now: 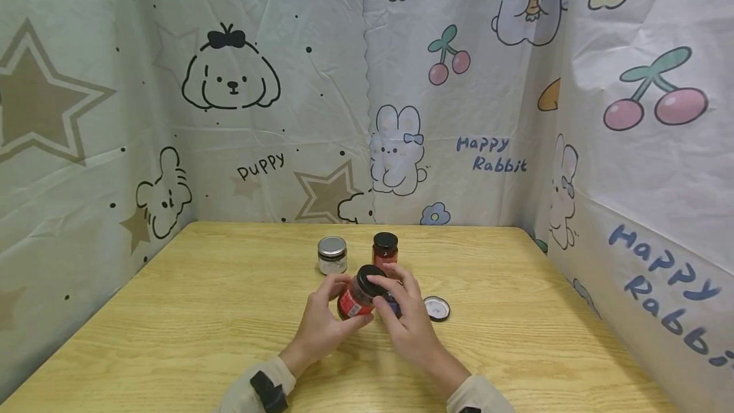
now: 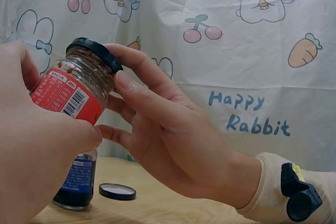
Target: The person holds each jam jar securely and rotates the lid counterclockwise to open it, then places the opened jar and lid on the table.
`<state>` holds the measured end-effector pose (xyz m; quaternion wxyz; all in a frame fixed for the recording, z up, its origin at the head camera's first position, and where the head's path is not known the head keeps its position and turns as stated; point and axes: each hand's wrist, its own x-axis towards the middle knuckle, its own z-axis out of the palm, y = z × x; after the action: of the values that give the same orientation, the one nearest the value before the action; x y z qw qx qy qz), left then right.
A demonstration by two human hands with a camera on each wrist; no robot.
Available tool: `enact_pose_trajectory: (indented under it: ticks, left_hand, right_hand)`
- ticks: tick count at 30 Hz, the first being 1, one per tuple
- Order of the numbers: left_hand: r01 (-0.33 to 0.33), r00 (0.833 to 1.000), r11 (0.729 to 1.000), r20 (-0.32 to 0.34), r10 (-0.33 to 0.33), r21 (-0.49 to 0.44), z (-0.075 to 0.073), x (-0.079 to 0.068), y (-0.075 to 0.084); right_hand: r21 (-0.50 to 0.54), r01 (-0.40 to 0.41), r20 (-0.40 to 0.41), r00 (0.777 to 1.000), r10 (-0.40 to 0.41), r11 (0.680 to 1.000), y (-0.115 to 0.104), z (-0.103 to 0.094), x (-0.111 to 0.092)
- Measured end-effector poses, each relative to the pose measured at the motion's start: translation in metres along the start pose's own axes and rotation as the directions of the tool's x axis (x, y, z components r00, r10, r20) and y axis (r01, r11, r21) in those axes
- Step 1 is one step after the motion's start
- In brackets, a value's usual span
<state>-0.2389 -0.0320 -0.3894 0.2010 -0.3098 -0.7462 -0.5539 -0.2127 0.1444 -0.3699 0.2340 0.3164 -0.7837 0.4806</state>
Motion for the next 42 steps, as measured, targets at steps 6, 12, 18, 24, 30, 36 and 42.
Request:
enact_pose_trajectory:
  ticks: [6,12,18,24,30,36,42]
  left_hand:
    - [0.003,1.0,1.0,-0.007,-0.002,0.005,0.006,0.0,-0.023]
    - [0.005,1.0,1.0,-0.01,-0.004,0.008,0.009,0.0,-0.037]
    - [-0.007,1.0,1.0,-0.003,0.007,0.005,0.008,0.0,-0.036]
    - [-0.008,1.0,1.0,0.005,0.008,0.005,0.009,-0.001,-0.036]
    - [-0.012,1.0,1.0,0.006,0.012,0.005,0.009,-0.001,-0.036]
    - [-0.011,1.0,1.0,0.001,0.011,0.005,0.009,-0.001,-0.036]
    - [-0.018,1.0,1.0,0.003,0.018,0.007,0.009,-0.001,-0.036]
  right_hand:
    - [-0.009,-0.014,-0.008,1.0,0.014,1.0,0.0,0.0,0.0]
    - [0.003,0.018,0.0,1.0,-0.018,1.0,0.001,-0.001,0.0]
    - [0.022,0.002,-0.007,1.0,-0.002,1.0,0.001,-0.001,-0.002]
    - [-0.013,-0.005,-0.053,0.999,0.004,1.0,0.001,0.001,-0.002]
    - [-0.008,-0.009,-0.037,0.999,0.009,1.0,0.003,0.001,-0.001]
    - [0.037,-0.002,0.031,1.0,0.001,0.999,0.002,0.001,-0.001]
    - [0.007,-0.025,0.061,0.998,0.025,1.0,0.0,-0.001,0.0]
